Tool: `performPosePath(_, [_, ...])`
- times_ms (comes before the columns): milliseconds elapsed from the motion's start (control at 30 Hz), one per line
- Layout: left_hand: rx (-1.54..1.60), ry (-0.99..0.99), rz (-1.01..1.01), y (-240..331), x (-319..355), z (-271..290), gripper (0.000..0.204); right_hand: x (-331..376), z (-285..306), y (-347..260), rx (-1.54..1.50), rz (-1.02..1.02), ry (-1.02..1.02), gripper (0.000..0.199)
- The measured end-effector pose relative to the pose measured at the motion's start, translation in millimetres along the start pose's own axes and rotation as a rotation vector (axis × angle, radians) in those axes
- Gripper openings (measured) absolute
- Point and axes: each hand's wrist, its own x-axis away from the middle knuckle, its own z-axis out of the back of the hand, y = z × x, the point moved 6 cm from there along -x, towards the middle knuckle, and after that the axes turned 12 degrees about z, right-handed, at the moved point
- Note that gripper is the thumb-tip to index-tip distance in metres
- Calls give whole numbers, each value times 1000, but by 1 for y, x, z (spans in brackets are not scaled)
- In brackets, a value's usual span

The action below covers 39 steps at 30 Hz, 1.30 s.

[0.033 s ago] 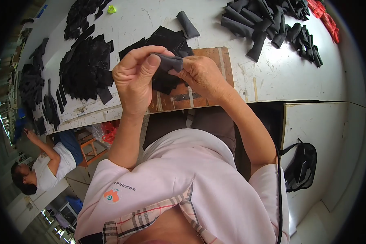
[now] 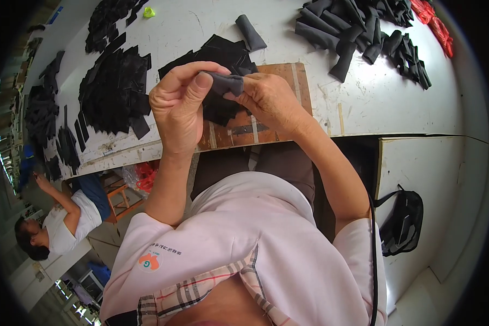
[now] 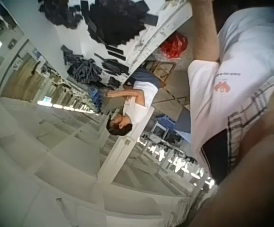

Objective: The worker is folding and tucking small black fabric pieces into shape as part of a component assembly process.

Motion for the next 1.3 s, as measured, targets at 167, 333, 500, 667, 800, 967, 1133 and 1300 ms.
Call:
performPosePath(167, [527, 15, -31, -4, 1, 20, 17, -16, 17, -20, 100, 157, -14, 16])
performPosePath(333, [562, 28, 70, -25, 4, 27, 15, -6, -3, -11, 64, 37, 18, 18])
performPosePath(500, [318, 34, -30, -14, 3, 32, 13, -4, 4, -10, 103, 117, 54, 15])
performPosePath(667, [-33, 242, -112, -31, -13, 68, 12, -17, 10, -21, 140, 39, -82, 18])
performPosePath(800, [-1236, 755, -336, -66, -55, 156, 16, -48, 65, -12, -871, 33, 282, 38])
performPosePath(967, [-1559, 567, 24, -98, -89, 207, 21, -12, 61, 25, -414, -347, 460, 53])
performPosePath(1133, [-718, 619, 261, -84, -64, 215, 17, 33, -12, 6, -611, -531, 164, 32])
performPosePath(1300, [527, 118, 443, -65, 5, 105, 25, 30, -42, -19, -498, -403, 302, 29])
